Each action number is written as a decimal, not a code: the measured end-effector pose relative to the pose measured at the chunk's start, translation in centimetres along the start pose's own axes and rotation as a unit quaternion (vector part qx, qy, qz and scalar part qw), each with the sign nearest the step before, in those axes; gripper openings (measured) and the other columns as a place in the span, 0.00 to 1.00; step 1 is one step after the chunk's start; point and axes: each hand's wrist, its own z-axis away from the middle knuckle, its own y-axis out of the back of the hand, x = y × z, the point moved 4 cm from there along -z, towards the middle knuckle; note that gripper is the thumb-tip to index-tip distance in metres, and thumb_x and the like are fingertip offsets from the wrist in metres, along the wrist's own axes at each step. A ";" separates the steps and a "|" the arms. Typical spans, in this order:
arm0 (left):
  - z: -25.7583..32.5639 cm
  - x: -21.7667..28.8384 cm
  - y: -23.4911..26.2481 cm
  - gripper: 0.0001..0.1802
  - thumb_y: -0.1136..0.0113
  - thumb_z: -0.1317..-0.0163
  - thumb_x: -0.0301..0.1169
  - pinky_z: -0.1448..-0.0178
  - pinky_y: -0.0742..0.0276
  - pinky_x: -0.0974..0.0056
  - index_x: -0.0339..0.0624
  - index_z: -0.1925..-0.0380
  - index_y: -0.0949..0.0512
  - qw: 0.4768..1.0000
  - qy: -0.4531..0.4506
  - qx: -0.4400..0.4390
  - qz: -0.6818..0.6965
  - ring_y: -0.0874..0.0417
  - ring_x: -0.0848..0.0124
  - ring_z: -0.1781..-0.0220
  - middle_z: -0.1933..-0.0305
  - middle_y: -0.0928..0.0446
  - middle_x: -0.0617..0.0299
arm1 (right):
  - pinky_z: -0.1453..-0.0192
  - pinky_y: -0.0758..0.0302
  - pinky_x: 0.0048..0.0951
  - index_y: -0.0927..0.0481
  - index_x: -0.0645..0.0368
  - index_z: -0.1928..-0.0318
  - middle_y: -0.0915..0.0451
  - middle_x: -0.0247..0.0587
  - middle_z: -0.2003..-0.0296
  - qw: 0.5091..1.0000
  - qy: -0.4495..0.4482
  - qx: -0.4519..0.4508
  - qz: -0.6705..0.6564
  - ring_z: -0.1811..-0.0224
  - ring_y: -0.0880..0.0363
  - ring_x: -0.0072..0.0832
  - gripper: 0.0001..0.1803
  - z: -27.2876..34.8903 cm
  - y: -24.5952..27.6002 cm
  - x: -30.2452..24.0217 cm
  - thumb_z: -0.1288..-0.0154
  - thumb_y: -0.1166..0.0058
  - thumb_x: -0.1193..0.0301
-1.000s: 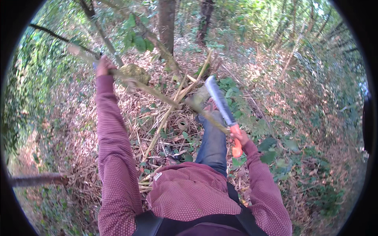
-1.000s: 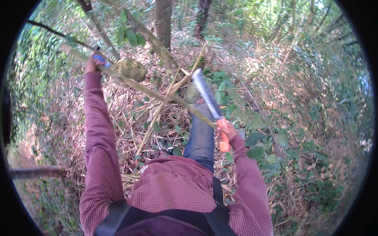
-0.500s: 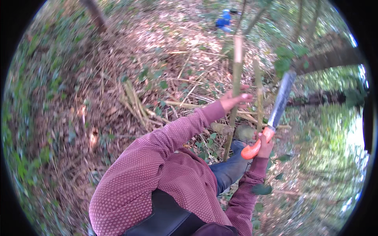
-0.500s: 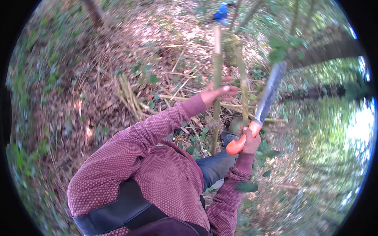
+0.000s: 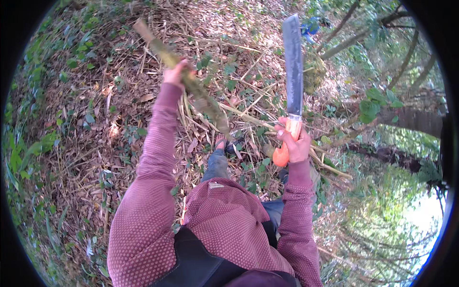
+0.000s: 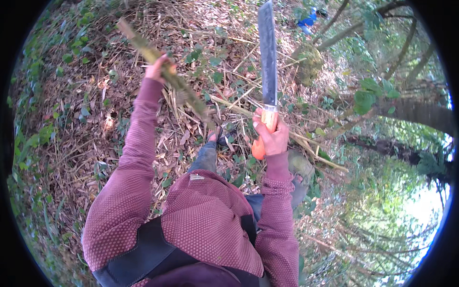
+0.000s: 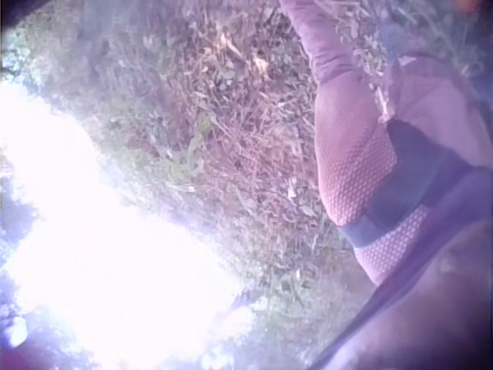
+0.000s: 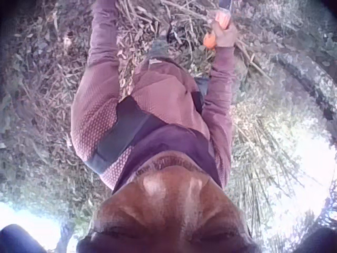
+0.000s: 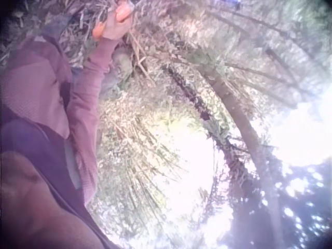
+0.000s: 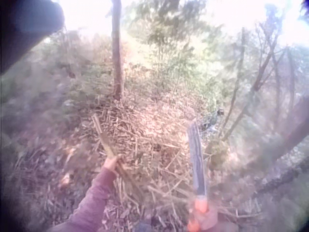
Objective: The person uses a machete to cut long bamboo stalks into smaller pieces in a forest. They hold the bamboo with one hand and chop it with the other, occasionally adjusting the position of the stalks. Another person is visible in the background working nearby.
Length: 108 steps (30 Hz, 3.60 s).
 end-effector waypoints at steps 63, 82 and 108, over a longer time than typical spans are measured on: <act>17.7 -34.3 7.9 0.37 0.63 0.40 0.58 0.36 0.42 0.51 0.38 0.42 0.43 0.914 0.349 0.142 -0.151 0.36 0.55 0.39 0.41 0.37 0.45 | 0.58 0.28 0.40 0.29 0.60 0.54 0.23 0.51 0.67 0.826 -0.053 0.031 0.560 0.62 0.24 0.48 0.30 5.4 45.4 6.4 0.57 0.36 0.58; 0.5 -10.3 1.7 0.21 0.40 0.50 0.36 0.56 0.22 0.59 0.35 0.59 0.29 0.962 0.097 0.253 -0.041 0.23 0.59 0.65 0.64 0.25 0.51 | 0.55 0.30 0.36 0.26 0.58 0.59 0.25 0.45 0.65 0.821 0.167 0.069 0.541 0.61 0.27 0.42 0.24 7.5 27.9 1.5 0.54 0.38 0.59; 17.4 -16.7 -38.4 0.14 0.52 0.38 0.32 0.84 0.34 0.70 0.45 0.82 0.37 0.962 0.104 -0.251 0.021 0.37 0.77 0.88 0.87 0.35 0.67 | 0.62 0.31 0.24 0.27 0.62 0.61 0.27 0.34 0.72 0.775 -0.054 0.612 0.147 0.70 0.32 0.20 0.19 35.3 24.8 7.8 0.53 0.37 0.68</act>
